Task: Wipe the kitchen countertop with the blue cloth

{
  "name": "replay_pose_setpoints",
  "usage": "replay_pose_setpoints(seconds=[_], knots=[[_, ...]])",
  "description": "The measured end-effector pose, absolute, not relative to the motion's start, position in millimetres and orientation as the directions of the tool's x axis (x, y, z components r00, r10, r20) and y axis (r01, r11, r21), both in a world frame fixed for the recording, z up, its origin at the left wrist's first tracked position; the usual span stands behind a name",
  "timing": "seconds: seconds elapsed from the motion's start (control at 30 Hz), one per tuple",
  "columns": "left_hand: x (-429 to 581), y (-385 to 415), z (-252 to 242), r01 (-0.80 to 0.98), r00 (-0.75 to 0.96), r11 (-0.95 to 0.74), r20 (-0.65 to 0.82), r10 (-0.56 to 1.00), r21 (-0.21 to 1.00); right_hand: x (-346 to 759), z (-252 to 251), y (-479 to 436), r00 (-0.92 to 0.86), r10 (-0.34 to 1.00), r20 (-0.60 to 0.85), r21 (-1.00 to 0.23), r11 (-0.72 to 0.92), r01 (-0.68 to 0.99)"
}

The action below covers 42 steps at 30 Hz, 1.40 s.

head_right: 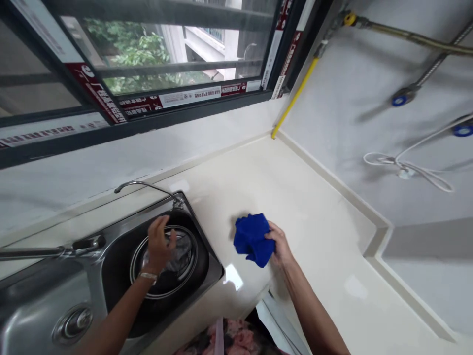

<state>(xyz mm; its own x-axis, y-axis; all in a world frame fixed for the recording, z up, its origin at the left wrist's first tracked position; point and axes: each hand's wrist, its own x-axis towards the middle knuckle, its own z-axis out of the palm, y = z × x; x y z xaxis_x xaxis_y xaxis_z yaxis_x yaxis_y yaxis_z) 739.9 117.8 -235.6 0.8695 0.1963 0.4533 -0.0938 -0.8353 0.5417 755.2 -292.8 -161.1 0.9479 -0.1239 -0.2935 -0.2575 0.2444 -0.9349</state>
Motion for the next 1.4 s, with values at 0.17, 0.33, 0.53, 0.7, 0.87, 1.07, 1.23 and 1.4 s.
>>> replay_pose_setpoints(seconds=[0.17, 0.33, 0.53, 0.7, 0.87, 1.07, 1.23, 1.4], knots=[[781.4, 56.4, -220.0, -0.327, 0.887, -0.777, 0.458, -0.056, 0.538, 733.0, -156.1, -383.1, 0.809, -0.562, 0.173, -0.983, -0.149, 0.106], [848.6, 16.2, -229.7, 0.098, 0.962, -0.752, 0.131, 0.239, 0.651, 716.4, -198.8, -460.2, 0.838, -0.463, 0.288, -0.659, -0.731, -0.178], [859.8, -7.7, -241.4, 0.248, 0.916, -0.671, 0.057, 0.397, 0.699, 727.3, -228.7, -491.5, 0.887, -0.445, 0.128, -0.178, -0.89, -0.421], [858.4, -12.1, -241.4, 0.224, 0.906, -0.672, 0.104, 0.411, 0.706, 766.1, -216.7, -463.2, 0.91, -0.409, 0.076, -0.033, -0.913, -0.407], [859.1, -10.8, -246.6, 0.207, 0.911, -0.7, 0.126, 0.393, 0.684, 810.3, -221.3, -377.4, 0.969, -0.204, 0.138, -0.089, -0.977, -0.193], [858.9, -8.1, -254.5, 0.175, 0.921, -0.73, 0.151, 0.358, 0.66, 828.7, -231.1, -270.6, 0.971, 0.131, 0.201, -0.224, -0.959, 0.175], [857.5, -10.5, -251.8, 0.19, 0.921, -0.709, 0.128, 0.369, 0.679, 792.4, -226.0, -214.3, 0.926, 0.328, 0.185, -0.332, -0.867, 0.373], [858.2, -12.8, -246.8, 0.208, 0.918, -0.69, 0.104, 0.382, 0.693, 739.5, -224.2, -186.9, 0.862, 0.494, 0.112, -0.469, -0.739, 0.484]])
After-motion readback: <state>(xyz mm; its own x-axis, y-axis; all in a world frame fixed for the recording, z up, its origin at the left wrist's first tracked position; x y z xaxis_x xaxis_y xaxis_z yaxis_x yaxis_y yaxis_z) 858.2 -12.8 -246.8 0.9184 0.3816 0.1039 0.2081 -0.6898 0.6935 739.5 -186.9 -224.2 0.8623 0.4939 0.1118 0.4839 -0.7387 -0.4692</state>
